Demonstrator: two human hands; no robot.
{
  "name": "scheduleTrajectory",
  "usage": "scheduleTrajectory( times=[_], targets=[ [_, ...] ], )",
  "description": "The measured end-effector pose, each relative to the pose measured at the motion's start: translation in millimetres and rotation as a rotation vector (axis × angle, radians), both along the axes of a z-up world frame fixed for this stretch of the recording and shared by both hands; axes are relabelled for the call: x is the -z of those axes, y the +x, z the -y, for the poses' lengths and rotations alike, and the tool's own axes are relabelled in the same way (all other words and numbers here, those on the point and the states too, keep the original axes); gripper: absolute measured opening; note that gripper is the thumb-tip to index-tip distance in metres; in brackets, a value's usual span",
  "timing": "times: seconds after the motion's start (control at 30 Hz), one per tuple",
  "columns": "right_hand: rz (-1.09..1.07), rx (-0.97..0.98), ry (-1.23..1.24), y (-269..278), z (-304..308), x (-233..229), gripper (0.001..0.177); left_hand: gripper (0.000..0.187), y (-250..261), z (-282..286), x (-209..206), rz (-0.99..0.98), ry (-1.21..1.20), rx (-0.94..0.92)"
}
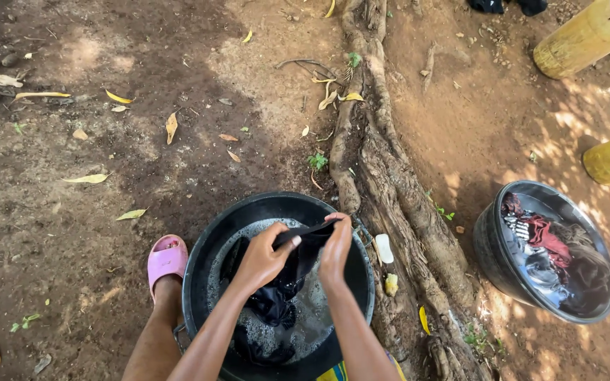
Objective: A person is hand-washing a black piece of clothing in a black plastic basin filled with soapy water on the ground, including scrubbing and wringing the fabric.
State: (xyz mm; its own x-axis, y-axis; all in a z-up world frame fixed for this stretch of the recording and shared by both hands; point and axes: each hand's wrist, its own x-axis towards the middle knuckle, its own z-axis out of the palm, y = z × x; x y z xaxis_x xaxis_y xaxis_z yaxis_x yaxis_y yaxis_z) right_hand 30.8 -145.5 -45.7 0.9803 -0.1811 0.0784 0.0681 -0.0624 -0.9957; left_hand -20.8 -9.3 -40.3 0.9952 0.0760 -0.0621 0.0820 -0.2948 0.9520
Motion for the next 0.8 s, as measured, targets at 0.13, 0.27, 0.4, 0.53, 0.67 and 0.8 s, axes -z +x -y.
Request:
scheduleTrajectory(
  times=[0.13, 0.27, 0.4, 0.53, 0.67, 0.8],
  targets=[
    [0.398, -0.159, -0.393, -71, -40, -13, 0.015, 0.039, 9, 7, 39, -0.031, -0.631, -0.425],
    [0.559, -0.371, -0.514, -41, -30, 49, 0.028, 0.049, 8, 26, 135, -0.117, -1.193, -0.598],
    [0.152, -0.109, -0.489, -41, -26, 15, 0.042, 0.048, -11, 33, 57, -0.404, -0.802, -0.635],
    [0.516, -0.344, -0.597, -73, -31, 12, 0.02, 0.044, 2, 15, 130, -0.209, -0.906, -0.663],
    [-0.021, -0.178, -0.534, -36, -17, 12, 0.051, 0.054, -13, 38, 28, -0.501, -0.68, -0.63],
    [-0.133, -0.186, -0.443, -32, -26, 28, 0.049, 0.048, -13, 33, 18, -0.47, -0.665, -0.564]
  ],
)
